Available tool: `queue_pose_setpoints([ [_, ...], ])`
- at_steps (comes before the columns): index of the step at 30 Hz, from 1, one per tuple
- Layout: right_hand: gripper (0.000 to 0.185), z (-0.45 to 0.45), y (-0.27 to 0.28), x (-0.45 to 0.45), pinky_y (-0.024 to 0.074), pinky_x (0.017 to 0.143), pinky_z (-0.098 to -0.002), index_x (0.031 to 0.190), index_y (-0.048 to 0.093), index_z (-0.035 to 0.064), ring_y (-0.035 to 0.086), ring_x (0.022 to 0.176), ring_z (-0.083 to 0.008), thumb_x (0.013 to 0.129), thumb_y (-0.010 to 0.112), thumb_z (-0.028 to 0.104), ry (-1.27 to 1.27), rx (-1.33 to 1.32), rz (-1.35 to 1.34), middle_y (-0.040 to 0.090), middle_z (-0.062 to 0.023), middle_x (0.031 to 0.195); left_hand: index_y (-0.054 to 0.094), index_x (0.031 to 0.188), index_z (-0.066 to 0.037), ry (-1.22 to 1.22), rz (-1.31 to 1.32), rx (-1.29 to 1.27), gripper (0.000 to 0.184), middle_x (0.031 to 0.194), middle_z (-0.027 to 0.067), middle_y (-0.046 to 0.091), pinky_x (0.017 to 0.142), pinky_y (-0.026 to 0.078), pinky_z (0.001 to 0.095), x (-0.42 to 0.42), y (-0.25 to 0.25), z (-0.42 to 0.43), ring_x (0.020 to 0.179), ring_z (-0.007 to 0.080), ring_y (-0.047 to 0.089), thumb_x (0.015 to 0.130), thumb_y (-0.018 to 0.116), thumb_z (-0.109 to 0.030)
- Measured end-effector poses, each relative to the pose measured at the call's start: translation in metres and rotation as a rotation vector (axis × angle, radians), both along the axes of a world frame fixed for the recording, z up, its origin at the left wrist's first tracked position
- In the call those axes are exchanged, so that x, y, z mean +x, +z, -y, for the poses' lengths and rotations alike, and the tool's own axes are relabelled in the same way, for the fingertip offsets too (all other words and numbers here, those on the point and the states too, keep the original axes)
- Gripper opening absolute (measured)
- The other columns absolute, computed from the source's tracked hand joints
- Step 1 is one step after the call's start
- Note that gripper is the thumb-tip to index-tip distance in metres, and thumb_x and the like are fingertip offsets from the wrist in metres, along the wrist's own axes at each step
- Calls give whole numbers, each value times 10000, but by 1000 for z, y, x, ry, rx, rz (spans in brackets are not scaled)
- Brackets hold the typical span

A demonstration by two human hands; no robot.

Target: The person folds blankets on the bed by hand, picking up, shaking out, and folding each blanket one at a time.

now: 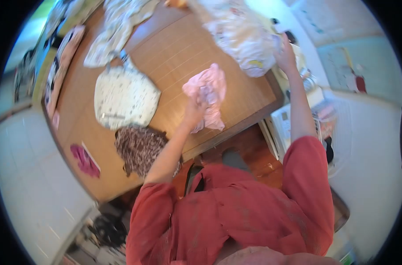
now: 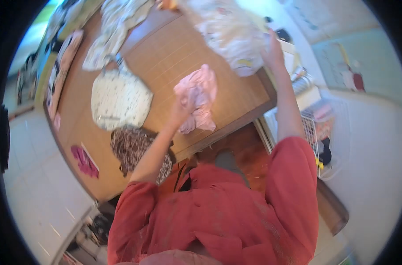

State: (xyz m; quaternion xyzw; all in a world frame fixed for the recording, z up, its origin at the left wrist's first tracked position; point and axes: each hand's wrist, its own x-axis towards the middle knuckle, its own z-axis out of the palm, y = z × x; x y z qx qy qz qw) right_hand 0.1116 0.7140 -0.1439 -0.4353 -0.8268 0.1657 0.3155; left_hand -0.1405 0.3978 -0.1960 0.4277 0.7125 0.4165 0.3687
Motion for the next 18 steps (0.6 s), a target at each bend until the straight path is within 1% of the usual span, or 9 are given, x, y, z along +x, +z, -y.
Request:
queue_pose_setpoints([
  [2, 710, 36, -20, -25, 398, 907, -421, 1353, 282, 48, 482, 1082, -371, 710, 582, 72, -91, -288, 160, 492, -262, 1155, 401, 1259, -34, -77, -129, -415, 556, 1172, 230, 480, 867, 436, 386, -3, -13, 67, 1020, 347, 535, 762, 613, -169],
  [4, 682, 80, -51, -48, 402, 897, -435, 1344, 309, 71, 477, 1067, -393, 721, 585, 73, 158, -167, 107, 454, -256, 1203, 398, 1258, -47, -83, -233, -475, 566, 1216, 224, 447, 872, 430, 408, -4, -33, 133, 1056, 355, 509, 755, 624, -173],
  [6, 659, 124, -83, -69, 421, 864, -427, 1339, 342, 129, 483, 1039, -400, 733, 593, 75, 217, -7, 379, 411, -239, 1254, 396, 1257, -59, -104, -329, -531, 575, 1260, 217, 413, 877, 424, 429, -7, -34, 180, 1093, 364, 483, 747, 634, -178],
  [8, 665, 163, -93, -90, 430, 838, -426, 1335, 353, 154, 489, 1017, -398, 724, 604, 79, 294, -62, 478, 401, -232, 1260, 404, 1276, -115, -287, -557, -692, 594, 1307, 189, 376, 910, 394, 462, -14, -28, 212, 1173, 345, 416, 734, 638, -181],
  [9, 672, 181, -97, -101, 440, 813, -426, 1332, 363, 178, 495, 995, -396, 716, 616, 83, 329, -109, 581, 390, -225, 1267, 418, 1271, -120, -355, -620, -703, 531, 1333, 169, 357, 972, 325, 468, -19, -34, 229, 1244, 324, 335, 776, 594, -193],
  [10, 672, 195, -96, -113, 440, 813, -426, 1332, 363, 178, 495, 995, -396, 716, 616, 83, 357, -108, 586, 390, -225, 1267, 418, 1271, -120, -333, -606, -715, 531, 1333, 169, 357, 972, 325, 468, -21, -41, 244, 1244, 324, 335, 776, 594, -193],
  [13, 653, 234, -98, -149, 437, 806, -446, 1316, 390, 190, 491, 1002, -361, 708, 612, 101, 429, -185, 677, 404, -213, 1247, 479, 1226, -109, -717, -994, -683, 402, 1355, 149, 345, 1023, 237, 488, -28, -57, 274, 1288, 303, 276, 842, 459, -225],
  [15, 587, 261, -111, -162, 427, 808, -459, 1280, 442, 189, 491, 991, -345, 715, 589, 120, 605, 83, 557, 410, -193, 1238, 484, 1223, -111, -708, -988, -733, 401, 1360, 134, 344, 1027, 224, 505, -36, -58, 289, 1300, 299, 254, 838, 466, -222],
  [18, 595, 301, -106, -181, 419, 853, -453, 1248, 461, 196, 451, 1081, -348, 681, 640, 185, 710, -85, 762, 394, -191, 1278, 520, 1193, -72, -671, -1039, -775, 378, 1367, 95, 352, 1042, 203, 525, -65, -65, 322, 1327, 263, 206, 846, 454, -208],
])
